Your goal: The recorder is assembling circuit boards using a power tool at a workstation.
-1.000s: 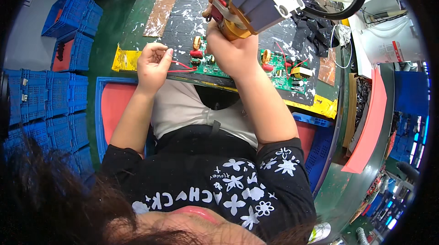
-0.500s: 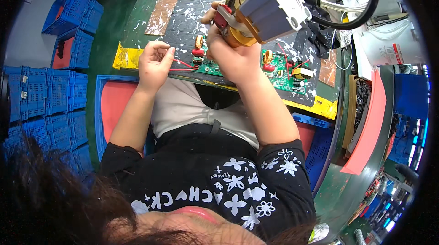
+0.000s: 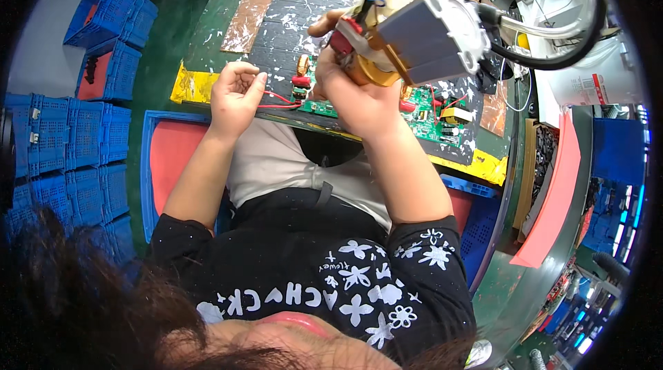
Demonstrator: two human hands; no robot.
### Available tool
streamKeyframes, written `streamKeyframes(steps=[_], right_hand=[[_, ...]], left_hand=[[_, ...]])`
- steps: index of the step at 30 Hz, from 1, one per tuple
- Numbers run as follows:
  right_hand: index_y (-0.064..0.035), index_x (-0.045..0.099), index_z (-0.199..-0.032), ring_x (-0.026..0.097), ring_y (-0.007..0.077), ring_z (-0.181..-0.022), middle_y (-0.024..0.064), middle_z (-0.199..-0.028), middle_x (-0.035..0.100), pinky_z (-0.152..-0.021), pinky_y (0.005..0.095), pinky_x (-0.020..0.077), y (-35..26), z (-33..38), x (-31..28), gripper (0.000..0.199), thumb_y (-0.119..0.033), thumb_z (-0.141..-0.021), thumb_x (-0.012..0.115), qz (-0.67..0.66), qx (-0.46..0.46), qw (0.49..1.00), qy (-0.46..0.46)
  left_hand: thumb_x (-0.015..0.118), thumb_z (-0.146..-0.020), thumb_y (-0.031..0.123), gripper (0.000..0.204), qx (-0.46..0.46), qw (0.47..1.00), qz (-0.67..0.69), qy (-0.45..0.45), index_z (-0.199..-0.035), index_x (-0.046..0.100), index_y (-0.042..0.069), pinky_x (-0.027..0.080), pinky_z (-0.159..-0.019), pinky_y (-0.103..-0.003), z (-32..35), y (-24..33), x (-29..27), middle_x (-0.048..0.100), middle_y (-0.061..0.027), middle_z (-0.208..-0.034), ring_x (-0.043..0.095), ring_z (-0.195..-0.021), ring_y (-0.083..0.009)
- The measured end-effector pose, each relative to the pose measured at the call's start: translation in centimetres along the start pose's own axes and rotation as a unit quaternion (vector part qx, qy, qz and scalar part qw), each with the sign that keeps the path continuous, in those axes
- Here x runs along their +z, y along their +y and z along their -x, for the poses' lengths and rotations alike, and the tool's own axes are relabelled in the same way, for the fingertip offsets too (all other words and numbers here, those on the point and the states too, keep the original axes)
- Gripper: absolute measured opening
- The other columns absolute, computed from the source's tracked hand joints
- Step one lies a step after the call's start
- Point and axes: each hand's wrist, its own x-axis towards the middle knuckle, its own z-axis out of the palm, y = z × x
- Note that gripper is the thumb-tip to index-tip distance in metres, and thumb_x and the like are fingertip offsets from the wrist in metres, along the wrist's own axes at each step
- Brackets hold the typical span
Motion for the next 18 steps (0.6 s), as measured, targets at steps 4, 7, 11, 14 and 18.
streamKeyframes(steps=[4,7,11,14,18], right_hand=[[0.0001,0.036,-0.129,0.044,0.0111,-0.058,0.0162,-0.111,0.046,-0.052,0.0269,0.0392,0.0,-1.0,-0.4,0.056,0.011,-0.074,0.043,0.027,-0.030,0.999,-0.003],[-0.0006,0.035,-0.129,0.045,0.0109,-0.058,0.0155,-0.109,0.046,-0.051,0.0260,0.0392,0.9,-1.6,0.3,0.056,0.012,-0.075,0.043,0.035,-0.040,0.998,-0.020],[-0.0015,0.041,-0.122,0.055,0.0092,-0.069,0.0085,-0.103,0.055,-0.052,0.0219,0.0484,2.2,-1.7,-0.1,0.042,0.012,-0.082,0.047,0.225,-0.074,0.971,-0.037],[-0.0022,0.039,-0.122,0.055,0.0093,-0.070,0.0075,-0.101,0.054,-0.052,0.0219,0.0495,2.2,-1.5,0.4,0.043,0.013,-0.082,0.047,0.022,-0.043,0.998,-0.044],[-0.0035,0.038,-0.126,0.048,0.0124,-0.062,0.0133,-0.101,0.044,-0.050,0.0253,0.0409,1.6,-1.6,1.2,0.055,0.016,-0.075,0.044,0.065,-0.014,0.997,-0.024]], left_hand=[[0.056,-0.083,-0.011,0.017,-0.008,1.000,0.000,-0.016,-0.095,0.053,0.001,0.039,-0.054,-0.016,0.1,0.2,-0.2,0.055,0.0013,-0.074,0.049,-0.063,-0.0014],[0.058,-0.079,-0.008,0.016,0.016,0.999,-0.024,-0.020,-0.091,0.055,0.002,0.039,-0.050,-0.018,0.1,0.1,0.1,0.054,0.0006,-0.068,0.049,-0.057,-0.0024],[0.060,-0.074,-0.005,0.015,0.052,0.997,-0.063,-0.002,-0.086,0.058,0.004,0.040,-0.046,-0.022,0.5,-0.2,0.1,0.054,-0.0020,-0.062,0.049,-0.050,-0.0071],[0.060,-0.074,-0.005,0.015,0.048,0.997,-0.061,-0.008,-0.086,0.058,0.004,0.040,-0.046,-0.023,0.5,-0.1,0.0,0.054,-0.0027,-0.063,0.049,-0.050,-0.0080],[0.060,-0.074,-0.005,0.015,0.034,0.997,-0.058,-0.023,-0.086,0.058,0.004,0.041,-0.047,-0.024,0.4,0.6,-0.3,0.056,-0.0040,-0.066,0.051,-0.051,-0.0086]])
